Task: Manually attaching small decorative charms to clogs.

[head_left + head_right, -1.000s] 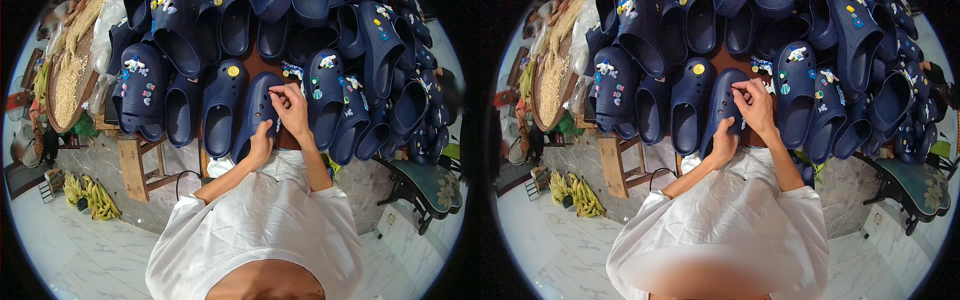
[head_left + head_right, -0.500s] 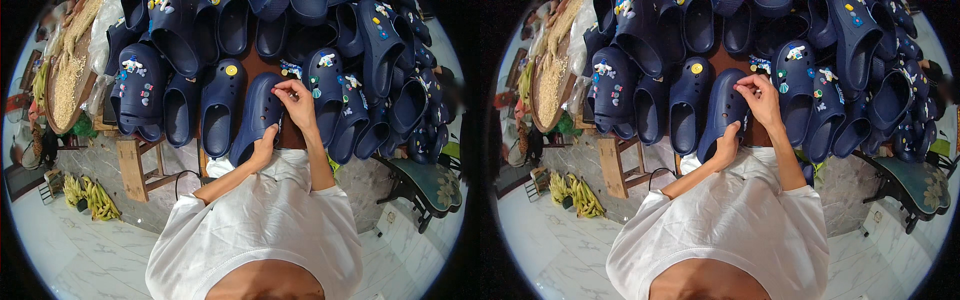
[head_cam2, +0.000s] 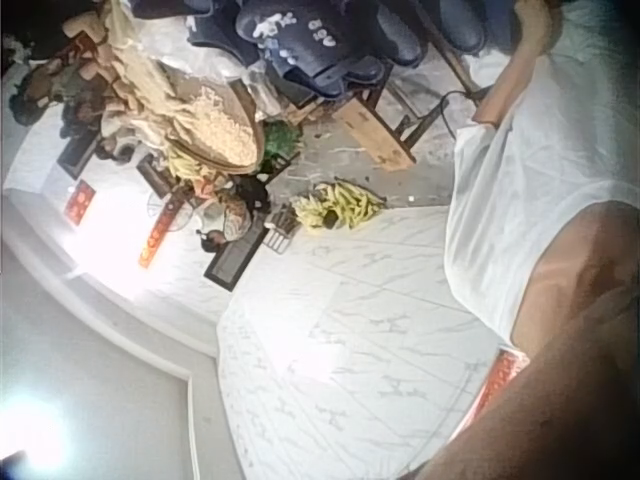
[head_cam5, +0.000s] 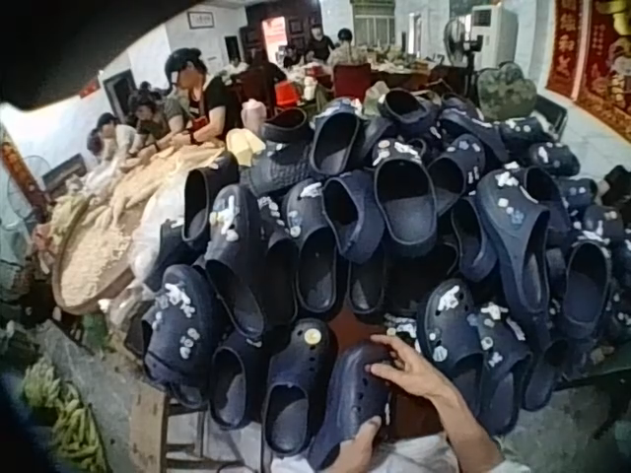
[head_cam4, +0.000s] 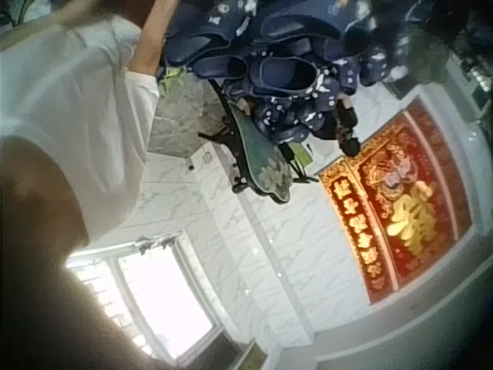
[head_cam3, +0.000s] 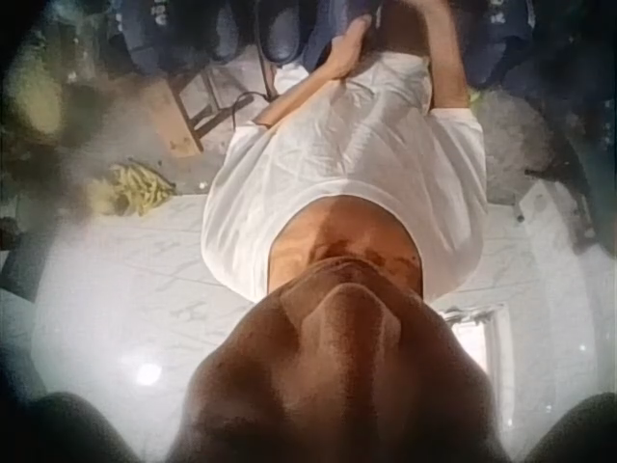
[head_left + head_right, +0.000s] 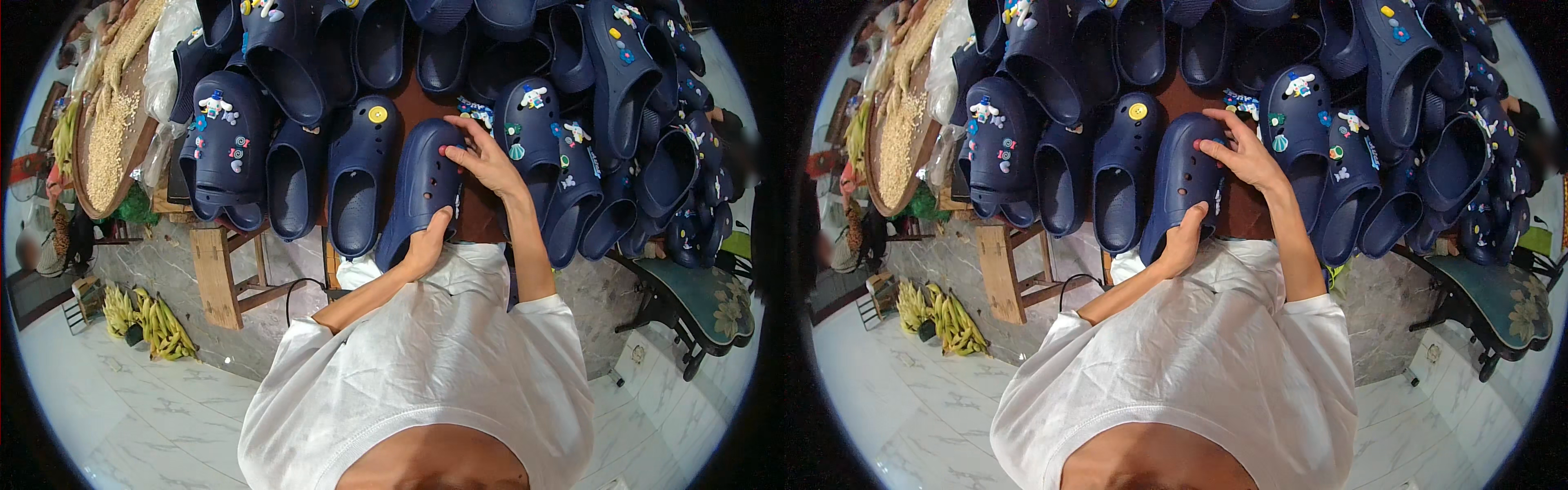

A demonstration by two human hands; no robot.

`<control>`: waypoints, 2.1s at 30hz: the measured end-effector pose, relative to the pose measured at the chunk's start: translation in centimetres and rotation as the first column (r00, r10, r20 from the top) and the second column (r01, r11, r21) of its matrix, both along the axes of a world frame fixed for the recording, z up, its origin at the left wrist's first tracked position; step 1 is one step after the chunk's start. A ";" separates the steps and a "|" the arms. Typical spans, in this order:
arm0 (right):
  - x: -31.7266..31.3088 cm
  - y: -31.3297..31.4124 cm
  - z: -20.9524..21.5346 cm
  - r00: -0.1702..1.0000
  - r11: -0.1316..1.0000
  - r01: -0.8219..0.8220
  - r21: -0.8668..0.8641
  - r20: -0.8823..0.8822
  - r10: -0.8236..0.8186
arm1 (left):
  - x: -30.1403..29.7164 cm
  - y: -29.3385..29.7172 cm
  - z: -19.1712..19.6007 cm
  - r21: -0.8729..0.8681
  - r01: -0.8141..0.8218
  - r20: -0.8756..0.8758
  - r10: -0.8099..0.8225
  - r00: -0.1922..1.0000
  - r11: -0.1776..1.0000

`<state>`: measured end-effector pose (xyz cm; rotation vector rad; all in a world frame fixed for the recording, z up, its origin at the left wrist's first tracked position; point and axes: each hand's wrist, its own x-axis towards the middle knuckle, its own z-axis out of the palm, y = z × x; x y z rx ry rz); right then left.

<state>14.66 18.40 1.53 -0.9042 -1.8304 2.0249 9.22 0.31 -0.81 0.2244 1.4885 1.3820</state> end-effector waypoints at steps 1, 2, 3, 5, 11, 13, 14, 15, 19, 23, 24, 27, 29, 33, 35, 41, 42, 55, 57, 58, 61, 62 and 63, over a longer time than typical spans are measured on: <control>0.0 0.1 -0.1 1.000 1.000 -0.005 -0.011 -0.013 0.005 | 0.2 0.1 -0.4 0.074 -0.037 -0.065 0.042 0.997 0.997; -0.1 0.1 -0.1 1.000 1.000 -0.010 -0.022 -0.026 0.010 | 0.4 0.1 -0.7 0.149 -0.069 -0.126 0.088 0.988 0.986; -0.1 0.2 0.0 1.000 1.000 -0.012 -0.022 -0.026 0.011 | 0.3 0.0 -1.0 0.149 -0.070 -0.127 0.089 0.988 0.986; -0.3 0.3 0.2 0.999 0.999 -0.029 -0.030 0.017 0.029 | 0.1 0.0 -1.3 0.136 -0.027 -0.151 0.048 0.987 0.990; -0.9 -0.8 -3.6 0.995 0.987 0.068 0.144 -0.081 -0.057 | -1.1 0.2 0.3 -0.051 -0.069 0.133 0.075 0.988 0.996; -0.8 -1.5 -4.4 0.994 0.960 0.103 0.261 -0.061 -0.090 | -1.3 0.5 -0.9 -0.006 -0.173 0.286 0.167 0.944 0.985; -0.7 -1.9 -4.5 0.991 0.918 0.132 0.375 -0.045 -0.124 | -1.3 0.7 -1.1 0.020 -0.281 0.435 0.245 0.867 0.959; -0.5 -2.5 -4.6 0.989 0.860 0.140 0.491 -0.038 -0.140 | -1.3 0.5 -1.2 0.072 -0.343 0.512 0.261 0.819 0.937; 1.1 -5.2 -5.1 0.924 0.818 0.359 0.449 -0.048 -0.379 | -2.8 0.9 0.9 0.161 -0.400 0.644 0.211 0.735 0.902; 3.8 -7.5 -4.2 0.902 0.707 0.205 0.677 0.149 -0.404 | -3.6 0.8 1.2 0.177 -0.436 0.641 0.233 0.732 0.883; 4.1 -7.8 -4.2 0.901 0.708 0.206 0.676 0.150 -0.406 | -3.7 0.8 1.1 0.175 -0.434 0.640 0.233 0.732 0.884; 4.6 -8.2 -4.5 0.897 0.586 0.116 0.802 0.169 -0.408 | -3.7 0.7 0.8 0.146 -0.397 0.648 0.216 0.730 0.906; 4.2 -7.7 -4.8 0.900 0.560 0.092 0.823 0.172 -0.400 | -3.8 0.8 0.6 0.115 -0.403 0.637 0.244 0.732 0.908; 2.6 -5.6 -4.7 0.912 0.525 0.066 0.849 0.163 -0.377 | -3.7 0.8 0.3 0.126 -0.398 0.647 0.228 0.728 0.909; 1.6 -4.6 -5.0 0.898 0.516 0.053 0.855 0.185 -0.398 | -3.5 0.9 0.6 0.131 -0.420 0.623 0.255 0.739 0.898; 0.3 -3.7 -5.5 0.834 0.523 -0.045 0.851 0.320 -0.450 | -3.5 0.9 -0.2 0.156 -0.460 0.618 0.277 0.736 0.874; 0.3 -3.7 -5.5 0.836 0.523 -0.047 0.851 0.320 -0.446 | -3.5 0.9 -0.2 0.156 -0.464 0.617 0.281 0.735 0.872; 1.4 -5.9 -0.5 0.880 0.563 0.232 0.793 0.076 -0.469 | -2.0 1.1 0.9 0.219 -0.398 0.560 0.219 0.799 0.891; 0.9 -6.1 -0.1 0.924 0.574 0.283 0.768 -0.058 -0.378 | -1.5 1.1 0.9 0.242 -0.365 0.550 0.183 0.815 0.899; 0.7 -6.2 -0.1 0.924 0.573 0.284 0.769 -0.058 -0.379 | -1.2 1.2 0.6 0.230 -0.366 0.545 0.192 0.816 0.902; 0.3 -6.3 -0.5 0.949 0.706 0.265 0.656 -0.048 -0.312 | -0.6 0.9 0.2 0.209 -0.332 0.508 0.188 0.841 0.920; 0.1 -6.3 -0.5 0.949 0.706 0.265 0.657 -0.048 -0.312 | -0.4 0.9 0.3 0.198 -0.296 0.476 0.173 0.863 0.934; -0.1 -6.2 -0.5 0.942 0.716 0.295 0.633 -0.069 -0.327 | -0.1 1.0 0.3 0.203 -0.300 0.434 0.189 0.881 0.932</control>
